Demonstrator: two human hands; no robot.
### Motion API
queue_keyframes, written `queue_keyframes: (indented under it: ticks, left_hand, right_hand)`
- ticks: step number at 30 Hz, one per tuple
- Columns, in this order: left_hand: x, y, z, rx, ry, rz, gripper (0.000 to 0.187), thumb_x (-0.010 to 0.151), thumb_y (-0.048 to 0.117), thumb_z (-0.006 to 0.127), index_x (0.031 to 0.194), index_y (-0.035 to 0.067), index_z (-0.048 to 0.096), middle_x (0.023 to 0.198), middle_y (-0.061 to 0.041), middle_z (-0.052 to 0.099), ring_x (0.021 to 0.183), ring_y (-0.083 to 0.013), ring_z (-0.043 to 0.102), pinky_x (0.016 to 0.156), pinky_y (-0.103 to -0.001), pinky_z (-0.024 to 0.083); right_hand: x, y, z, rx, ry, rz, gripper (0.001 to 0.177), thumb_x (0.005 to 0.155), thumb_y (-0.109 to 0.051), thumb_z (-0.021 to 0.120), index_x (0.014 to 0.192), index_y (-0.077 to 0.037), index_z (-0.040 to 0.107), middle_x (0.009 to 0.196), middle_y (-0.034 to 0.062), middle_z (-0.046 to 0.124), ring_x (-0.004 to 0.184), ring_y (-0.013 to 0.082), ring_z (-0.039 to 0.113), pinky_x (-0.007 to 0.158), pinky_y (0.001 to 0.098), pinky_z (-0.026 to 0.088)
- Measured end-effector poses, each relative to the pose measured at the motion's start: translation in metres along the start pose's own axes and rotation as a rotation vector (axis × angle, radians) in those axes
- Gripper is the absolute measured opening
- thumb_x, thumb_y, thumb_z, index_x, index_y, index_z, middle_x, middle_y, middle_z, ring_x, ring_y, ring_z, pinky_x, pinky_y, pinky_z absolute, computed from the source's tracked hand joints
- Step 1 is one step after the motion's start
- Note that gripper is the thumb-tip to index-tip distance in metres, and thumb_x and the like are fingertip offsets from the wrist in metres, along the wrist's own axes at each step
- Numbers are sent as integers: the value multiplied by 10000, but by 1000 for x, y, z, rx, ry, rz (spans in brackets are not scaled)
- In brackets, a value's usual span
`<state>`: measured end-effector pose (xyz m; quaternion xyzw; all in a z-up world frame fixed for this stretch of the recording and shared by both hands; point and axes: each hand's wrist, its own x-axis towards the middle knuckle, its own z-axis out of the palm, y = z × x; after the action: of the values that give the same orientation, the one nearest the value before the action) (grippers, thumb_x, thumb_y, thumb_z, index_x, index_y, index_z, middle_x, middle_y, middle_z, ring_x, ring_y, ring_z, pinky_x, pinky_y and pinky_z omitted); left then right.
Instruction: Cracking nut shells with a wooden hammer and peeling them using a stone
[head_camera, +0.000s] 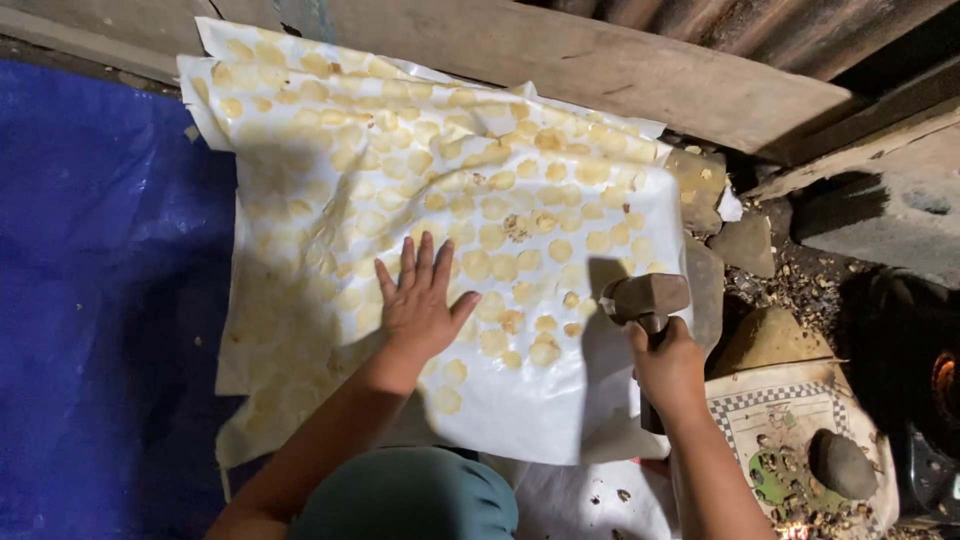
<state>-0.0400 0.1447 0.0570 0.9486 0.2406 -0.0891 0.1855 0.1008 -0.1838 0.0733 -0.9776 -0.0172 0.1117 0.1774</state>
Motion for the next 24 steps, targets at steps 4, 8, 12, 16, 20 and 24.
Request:
queue_keyframes:
  ticks: [4, 8, 12, 16, 20, 24]
  left_hand:
    - [-5, -45, 5, 75, 106, 106, 874, 962, 715, 405, 1654, 225, 193, 1729, -140, 136, 1586, -373, 106, 1184, -737, 3]
    - [-7, -70, 17, 163, 186, 182, 881, 947, 739, 415, 1662, 273, 197, 1732, -97, 166, 1585, -341, 144, 1191, -729, 51]
    - [-7, -77, 18, 176, 164, 192, 931, 913, 788, 401, 1663, 288, 170, 1736, -86, 149, 1593, -332, 117, 1194, -742, 48]
    - [-43, -72, -11, 270, 278, 275, 863, 948, 710, 372, 1634, 211, 214, 1718, -136, 133, 1591, -314, 82, 1199, -707, -14]
    - [-101, -66, 8, 125, 438, 301, 967, 859, 802, 348, 1537, 119, 449, 1588, -206, 442, 1491, -434, 369, 1027, -699, 313]
    - [-98, -41, 62, 102, 397, 553, 959, 859, 799, 359, 1536, 127, 450, 1589, -200, 441, 1492, -428, 368, 1034, -692, 312]
  right_hand:
    - [-26, -17, 3, 40, 97, -115, 507, 941, -473, 660, 1072, 6, 557, 817, 352, 701, 891, 531, 702, 773, 616, 553]
    - [-47, -18, 24, -54, 87, -164, 488, 970, -469, 631, 1012, 7, 533, 739, 305, 695, 742, 480, 729, 616, 563, 593]
    - [-30, -5, -9, -63, -63, -263, 551, 993, -529, 583, 1042, 16, 521, 732, 272, 690, 717, 433, 744, 555, 492, 613]
    - [26, 68, -100, -491, -347, -348, 508, 912, -524, 597, 1338, -248, 622, 1277, 95, 663, 1121, 322, 712, 986, 465, 570]
    - [91, 293, -196, -995, 487, -588, 406, 900, -583, 586, 1115, -274, 737, 1097, -48, 758, 689, 179, 660, 687, 284, 548]
    - [124, 565, -239, -873, 789, -1, 495, 888, -501, 892, 1155, -112, 741, 1155, 119, 694, 835, 241, 682, 710, 316, 600]
